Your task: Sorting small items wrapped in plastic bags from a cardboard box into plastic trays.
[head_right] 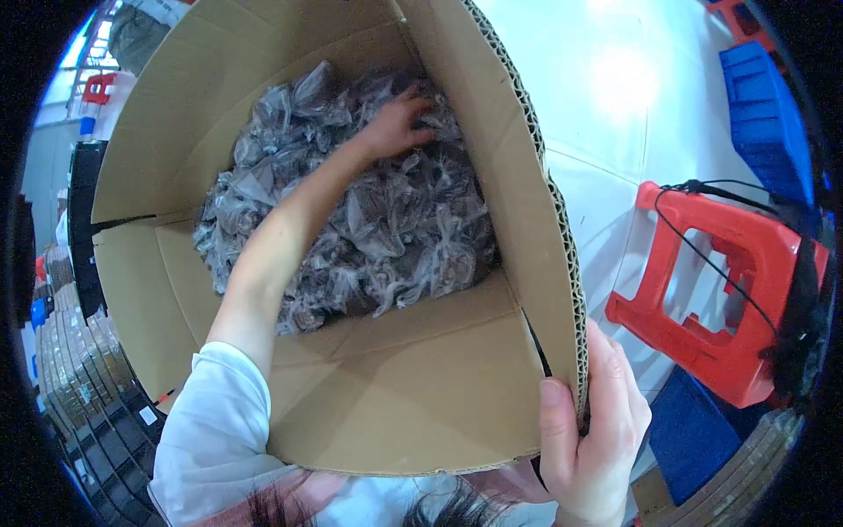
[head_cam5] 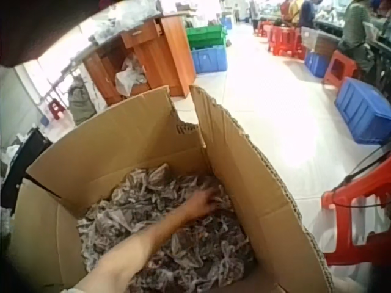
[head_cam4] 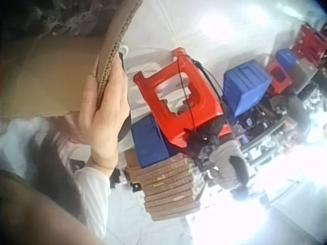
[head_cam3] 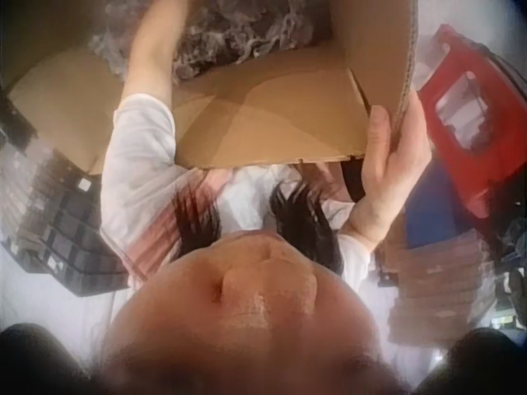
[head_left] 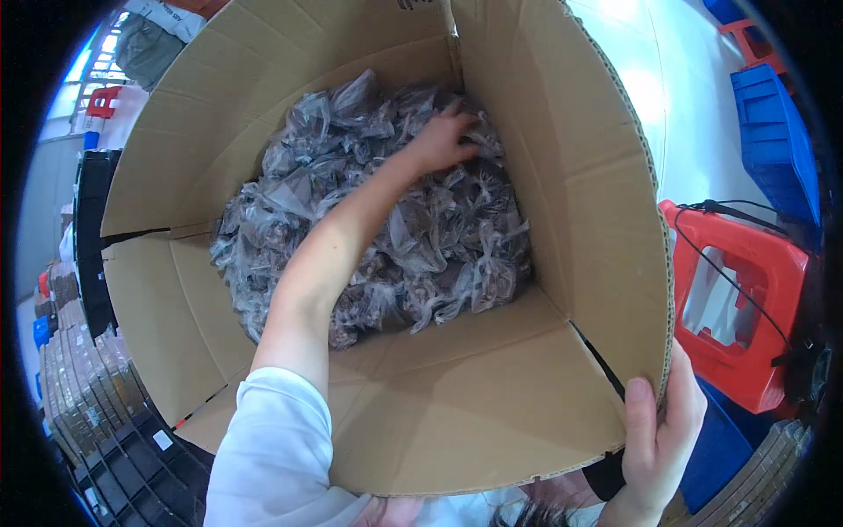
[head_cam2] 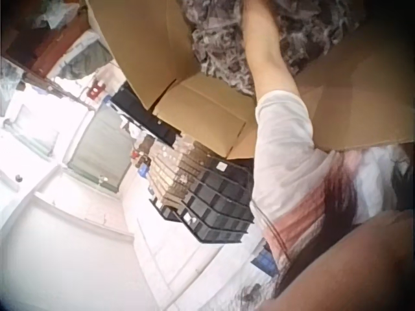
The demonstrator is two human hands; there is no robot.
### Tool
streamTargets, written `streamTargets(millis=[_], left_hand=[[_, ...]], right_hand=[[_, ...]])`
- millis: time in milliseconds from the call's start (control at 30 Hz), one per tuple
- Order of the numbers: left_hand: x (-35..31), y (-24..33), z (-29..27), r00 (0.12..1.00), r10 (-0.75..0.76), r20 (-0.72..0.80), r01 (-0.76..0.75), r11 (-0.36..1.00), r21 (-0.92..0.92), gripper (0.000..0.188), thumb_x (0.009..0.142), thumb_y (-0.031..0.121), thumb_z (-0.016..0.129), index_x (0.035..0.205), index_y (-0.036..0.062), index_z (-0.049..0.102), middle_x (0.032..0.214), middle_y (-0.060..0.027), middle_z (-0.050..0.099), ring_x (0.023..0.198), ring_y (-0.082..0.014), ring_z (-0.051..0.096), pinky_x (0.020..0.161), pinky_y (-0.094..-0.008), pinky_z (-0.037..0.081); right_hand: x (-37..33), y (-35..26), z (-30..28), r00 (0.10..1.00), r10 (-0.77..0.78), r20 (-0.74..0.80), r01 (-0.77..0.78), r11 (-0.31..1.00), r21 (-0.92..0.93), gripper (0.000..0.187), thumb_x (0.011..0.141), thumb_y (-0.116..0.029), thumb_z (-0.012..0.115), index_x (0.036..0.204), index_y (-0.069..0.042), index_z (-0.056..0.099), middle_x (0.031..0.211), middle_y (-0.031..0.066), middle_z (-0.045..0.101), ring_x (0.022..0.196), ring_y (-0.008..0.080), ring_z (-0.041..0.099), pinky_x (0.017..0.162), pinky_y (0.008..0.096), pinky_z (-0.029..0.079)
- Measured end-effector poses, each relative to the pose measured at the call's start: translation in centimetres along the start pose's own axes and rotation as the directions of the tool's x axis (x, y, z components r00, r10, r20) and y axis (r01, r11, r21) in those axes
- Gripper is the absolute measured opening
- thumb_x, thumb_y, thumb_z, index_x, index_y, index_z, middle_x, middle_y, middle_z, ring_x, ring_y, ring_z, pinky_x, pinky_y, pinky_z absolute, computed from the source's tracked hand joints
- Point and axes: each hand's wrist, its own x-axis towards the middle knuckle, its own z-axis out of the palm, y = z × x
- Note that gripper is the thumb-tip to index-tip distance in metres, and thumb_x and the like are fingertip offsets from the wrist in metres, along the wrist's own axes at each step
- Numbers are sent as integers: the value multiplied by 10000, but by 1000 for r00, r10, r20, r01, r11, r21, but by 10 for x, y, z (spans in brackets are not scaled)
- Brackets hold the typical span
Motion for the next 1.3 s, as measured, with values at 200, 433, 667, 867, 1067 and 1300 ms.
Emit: streamTargets(millis=[200, 433, 667, 867, 1067, 1300], left_hand=[[4, 40, 3, 965, -225, 137, 168, 926, 340, 423, 690, 124, 653, 1108, 109, 588, 1238, -170, 522, 1063, -368, 547, 852, -428, 489], [14, 0, -67, 893, -437, -109, 382, 863, -331, 306, 739, 119, 647, 1026, 20, 613, 1013, -150, 642, 881, -293, 645, 746, -374, 527], [-3, -8, -41, 543, -704, 457, 566, -96, -819, 465, 907, 260, 480, 1186, -104, 400, 1022, -239, 591, 736, -335, 669, 622, -361, 581], [-15, 0, -45, 525, -734, 431, 573, -70, -817, 521, 940, 291, 413, 1272, -99, 313, 1051, -300, 572, 783, -380, 657, 659, -371, 589], [-4, 34, -44, 466, -558, 686, 731, -193, -654, 580, 939, 420, 419, 1212, -91, 418, 917, -290, 623, 759, -329, 668, 667, -378, 574], [-15, 65, -68, 982, -173, 71, 168, 984, 64, 468, 788, 221, 653, 1207, 51, 532, 907, -189, 653, 817, -366, 635, 728, -374, 528]], right_hand=[[0, 2, 1, 1000, -15, -15, 15, 1000, 14, 375, 876, -138, 496, 1174, 90, 497, 985, 164, 628, 897, 200, 594, 831, 291, 425], [3, 2, -1, 998, -59, -3, 59, 998, -1, 357, 850, -98, 516, 1155, 87, 510, 926, 172, 624, 816, 223, 592, 768, 303, 430], [4, 0, -1, 996, -92, -10, 92, 996, 11, 351, 822, -51, 537, 1144, 87, 516, 945, 200, 619, 834, 284, 607, 774, 324, 450], [5, 0, -3, 996, -87, -13, 87, 996, 9, 345, 800, -31, 577, 1119, 90, 530, 981, 227, 611, 864, 334, 624, 776, 353, 481], [4, 1, -1, 996, -89, -18, 89, 996, 16, 350, 798, -33, 578, 1120, 94, 526, 972, 226, 610, 852, 334, 623, 771, 352, 481], [4, 1, -6, 995, -97, 7, 97, 995, 2, 357, 801, -26, 572, 1131, 100, 517, 969, 226, 608, 848, 334, 621, 770, 349, 480]])
